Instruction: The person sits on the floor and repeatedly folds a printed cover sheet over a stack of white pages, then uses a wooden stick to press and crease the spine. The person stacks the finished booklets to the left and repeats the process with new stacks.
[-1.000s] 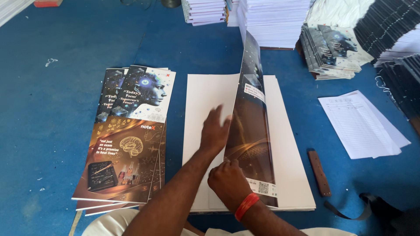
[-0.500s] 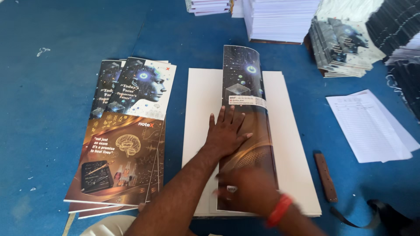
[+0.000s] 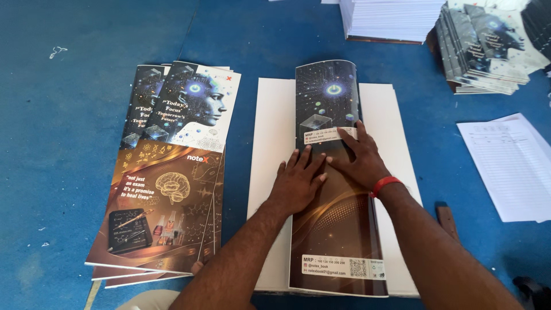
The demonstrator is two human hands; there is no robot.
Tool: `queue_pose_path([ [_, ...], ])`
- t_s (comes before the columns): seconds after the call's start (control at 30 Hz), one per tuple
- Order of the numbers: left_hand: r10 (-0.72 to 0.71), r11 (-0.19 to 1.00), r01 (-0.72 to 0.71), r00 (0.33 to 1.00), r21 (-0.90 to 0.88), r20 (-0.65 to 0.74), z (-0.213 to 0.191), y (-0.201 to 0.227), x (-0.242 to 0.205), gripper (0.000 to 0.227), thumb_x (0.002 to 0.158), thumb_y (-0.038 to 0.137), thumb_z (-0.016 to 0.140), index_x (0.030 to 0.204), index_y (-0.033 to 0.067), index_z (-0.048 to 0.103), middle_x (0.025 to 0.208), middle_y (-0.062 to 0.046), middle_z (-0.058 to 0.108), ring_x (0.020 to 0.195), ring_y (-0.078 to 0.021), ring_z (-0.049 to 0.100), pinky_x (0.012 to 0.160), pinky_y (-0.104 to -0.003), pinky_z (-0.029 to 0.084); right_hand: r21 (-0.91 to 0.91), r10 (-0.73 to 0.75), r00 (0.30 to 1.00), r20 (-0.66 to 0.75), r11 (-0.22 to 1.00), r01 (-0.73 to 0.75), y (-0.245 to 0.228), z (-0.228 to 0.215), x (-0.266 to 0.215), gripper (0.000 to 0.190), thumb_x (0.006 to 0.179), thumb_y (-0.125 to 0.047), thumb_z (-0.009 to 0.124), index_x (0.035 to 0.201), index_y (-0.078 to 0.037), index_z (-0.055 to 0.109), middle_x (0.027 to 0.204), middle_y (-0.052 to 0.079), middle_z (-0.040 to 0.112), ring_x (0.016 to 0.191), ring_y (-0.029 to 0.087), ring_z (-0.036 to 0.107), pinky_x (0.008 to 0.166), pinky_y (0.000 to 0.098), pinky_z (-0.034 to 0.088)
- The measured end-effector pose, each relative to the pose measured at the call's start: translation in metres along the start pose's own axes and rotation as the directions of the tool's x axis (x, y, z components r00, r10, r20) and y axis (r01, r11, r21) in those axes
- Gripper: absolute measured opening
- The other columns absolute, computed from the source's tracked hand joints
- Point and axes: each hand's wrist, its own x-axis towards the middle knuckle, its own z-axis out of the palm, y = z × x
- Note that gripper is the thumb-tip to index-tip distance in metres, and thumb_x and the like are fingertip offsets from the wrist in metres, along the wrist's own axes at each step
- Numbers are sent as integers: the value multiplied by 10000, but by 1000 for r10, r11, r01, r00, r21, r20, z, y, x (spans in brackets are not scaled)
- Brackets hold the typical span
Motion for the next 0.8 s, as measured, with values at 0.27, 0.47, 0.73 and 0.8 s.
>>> queue_pose_path([
  [0.27,-286,898,212,947,-385,-148,18,-16,7,469,959,301,608,1398,135,602,1566,-183,453,1460,-380,406,1191,-468,368,-234,264,934,240,950,-209,-34,-6,-2,1212,537,-735,866,1574,-407,330,1722,97,-5,1544,501,23,1198,595,309],
  [0.47,-739,485,506,673,-714,-26,18,-21,34,493,864,122,604,1343,2,613,1261,-256,682,1172,-356,678,1016,-418,543,-299,319,911,263,924,-237,-46,-4,1,1195,552,-763,845,1575,-428,325,1730,68,-31,1560,481,-21,1175,625,345],
  [0.73,-836,214,538,533,-815,132,7,-22,47,301,832,92,679,1082,-73,710,1102,-246,740,1003,-328,748,847,-412,604,-388,362,881,304,892,-232,-50,0,4,1217,554,-797,831,1586,-437,297,1733,47,-68,1559,471,-67,1156,667,342],
  [0.8,-847,139,534,501,-834,179,6,-29,49,257,817,53,655,1031,-66,732,1068,-233,751,975,-324,756,822,-417,612,-390,371,876,308,889,-239,-49,1,3,1218,553,-806,822,1588,-438,298,1736,47,-67,1568,459,-69,1149,675,351],
])
